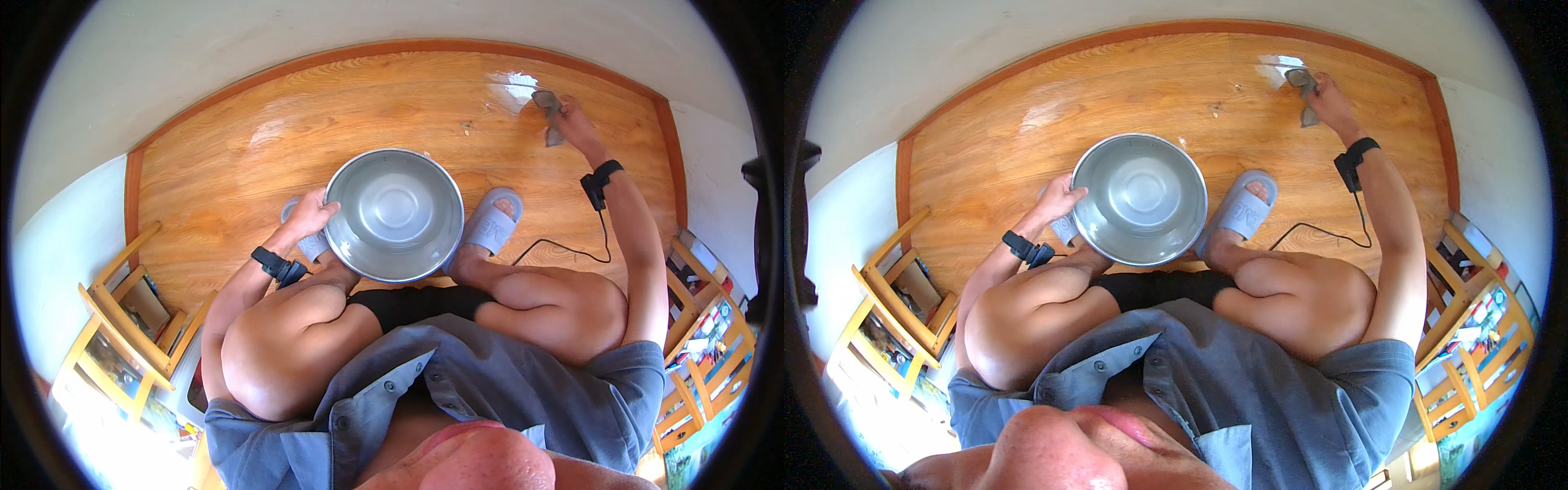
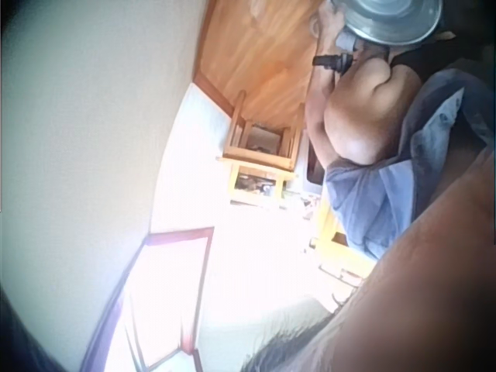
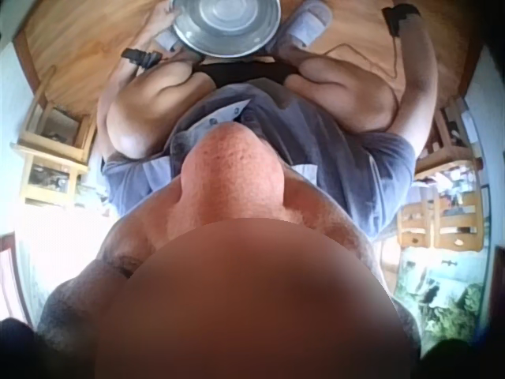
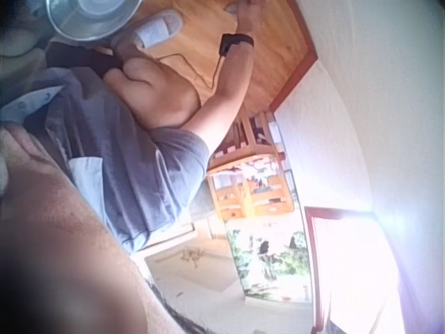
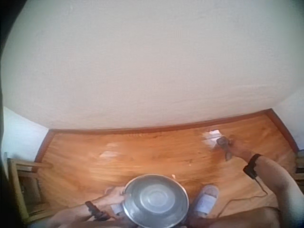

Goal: The person sits cross-legged on a wooden floor and wipes the surface with a cloth and paper towel. They use a metal bowl to hold water and repeatedly dip the cloth to clean different areas of the floor.

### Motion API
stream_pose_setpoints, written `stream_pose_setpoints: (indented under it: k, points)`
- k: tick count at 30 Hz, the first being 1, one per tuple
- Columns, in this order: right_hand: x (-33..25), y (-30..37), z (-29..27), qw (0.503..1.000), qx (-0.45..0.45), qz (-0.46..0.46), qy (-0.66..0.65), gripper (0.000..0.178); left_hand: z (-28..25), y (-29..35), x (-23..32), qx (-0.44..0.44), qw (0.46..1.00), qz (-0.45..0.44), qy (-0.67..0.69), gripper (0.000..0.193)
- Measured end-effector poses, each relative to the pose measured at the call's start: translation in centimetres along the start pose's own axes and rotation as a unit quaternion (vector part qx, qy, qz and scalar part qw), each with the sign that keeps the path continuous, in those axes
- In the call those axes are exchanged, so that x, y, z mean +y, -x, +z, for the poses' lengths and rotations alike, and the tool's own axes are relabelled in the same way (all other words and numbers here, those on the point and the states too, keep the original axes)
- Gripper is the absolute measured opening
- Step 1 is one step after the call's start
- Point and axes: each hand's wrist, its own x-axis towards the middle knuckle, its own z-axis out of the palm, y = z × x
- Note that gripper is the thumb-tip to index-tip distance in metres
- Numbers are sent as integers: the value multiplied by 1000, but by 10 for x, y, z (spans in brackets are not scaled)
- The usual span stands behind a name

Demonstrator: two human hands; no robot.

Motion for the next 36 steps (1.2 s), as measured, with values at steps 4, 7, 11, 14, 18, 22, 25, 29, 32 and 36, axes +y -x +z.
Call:
stream_pose_setpoints:
  k: [4, 7, 11, 14, 18, 22, 25, 29, 32, 36]
  points:
    - [-9, -1, -2, 989, 13, 6, 150, 50, 3, -11, -3, 0, 999, 29, -22, 26]
    - [-20, -1, 0, 996, -8, 54, 73, 49, 1, -20, -7, -4, 994, 35, -101, 26]
    - [-40, -4, 23, 981, -21, 151, -118, 47, -1, -32, -10, -22, 997, 12, -67, 31]
    - [-59, -5, 50, 971, -18, 154, -184, 46, -5, -35, 2, -58, 993, 1, -98, 41]
    - [-90, -5, 82, 969, -40, 136, -202, 41, -19, -29, 38, -174, 983, -66, 8, 51]
    - [-129, 3, 116, 967, -26, 138, -213, 36, -48, -34, 74, -98, 994, -54, -18, 60]
    - [-165, 8, 139, 961, -53, 138, -234, 35, -73, -49, 88, -11, 998, -20, 52, 55]
    - [-227, 6, 173, 929, -86, 180, -311, 29, -92, -58, 87, 28, 992, -14, 121, 51]
    - [-266, -5, 193, 910, -171, 163, -339, 25, -94, -64, 84, 30, 988, -19, 147, 48]
    - [-313, -4, 202, 862, -184, 125, -455, 25, -104, -76, 91, 33, 975, 8, 221, 45]
